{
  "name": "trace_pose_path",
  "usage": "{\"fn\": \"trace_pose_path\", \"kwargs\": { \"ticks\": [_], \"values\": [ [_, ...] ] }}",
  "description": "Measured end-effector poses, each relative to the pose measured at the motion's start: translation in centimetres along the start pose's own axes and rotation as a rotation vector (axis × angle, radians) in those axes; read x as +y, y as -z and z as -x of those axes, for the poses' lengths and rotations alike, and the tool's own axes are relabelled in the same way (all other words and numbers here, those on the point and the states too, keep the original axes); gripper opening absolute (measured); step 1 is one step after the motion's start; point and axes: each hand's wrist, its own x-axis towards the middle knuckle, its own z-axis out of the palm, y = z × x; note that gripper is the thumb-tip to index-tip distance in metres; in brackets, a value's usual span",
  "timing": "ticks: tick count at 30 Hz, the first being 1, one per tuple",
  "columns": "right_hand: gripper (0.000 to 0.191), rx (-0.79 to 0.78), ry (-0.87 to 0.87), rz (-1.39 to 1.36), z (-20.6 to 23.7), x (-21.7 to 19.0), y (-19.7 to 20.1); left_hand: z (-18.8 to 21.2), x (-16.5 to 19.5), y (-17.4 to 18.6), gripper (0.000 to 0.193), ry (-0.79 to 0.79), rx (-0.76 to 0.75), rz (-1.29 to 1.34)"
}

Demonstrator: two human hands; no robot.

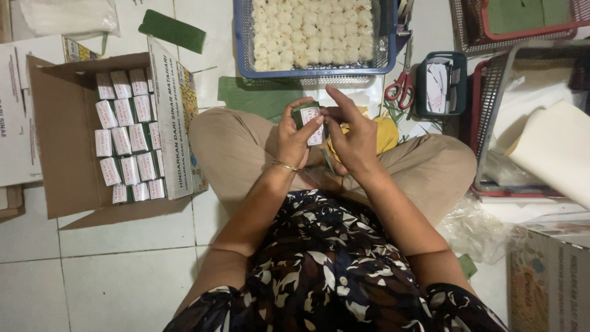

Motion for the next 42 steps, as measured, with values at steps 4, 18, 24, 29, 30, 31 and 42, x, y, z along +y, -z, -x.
{"fn": "trace_pose_path", "kwargs": {
  "ticks": [4, 18, 24, 29, 30, 31, 42],
  "values": [
    [0.057, 0.031, 0.104, 0.090, -0.4, -0.9, -0.2, 0.1, -0.1, 0.0, 0.047, -0.040, -0.073, 0.038],
    [0.029, -0.107, -0.333, -0.325, 0.8, 3.2, -0.4, -0.7, 0.9, -0.1, 0.049, -0.022, -0.032, 0.225],
    [0.022, -0.161, -0.549, -0.721, 0.9, 5.0, 0.1, -0.6, 1.0, -0.3, 0.051, -0.016, -0.050, 0.221],
    [0.021, -0.141, -0.509, -0.602, 1.1, 5.1, -0.4, -0.6, 0.9, -0.5, 0.053, -0.039, -0.062, 0.201],
    [0.020, -0.128, -0.492, -0.571, 1.1, 5.2, -0.6, -0.6, 0.9, -0.5, 0.053, -0.044, -0.067, 0.201],
    [0.019, -0.114, -0.476, -0.539, 1.2, 5.2, -0.6, -0.6, 0.9, -0.5, 0.053, -0.044, -0.080, 0.198],
    [0.014, -0.154, -0.411, -0.308, 0.4, 2.6, 0.0, -0.5, -0.1, -0.1, 0.052, -0.030, 0.012, 0.186]
  ]
}}
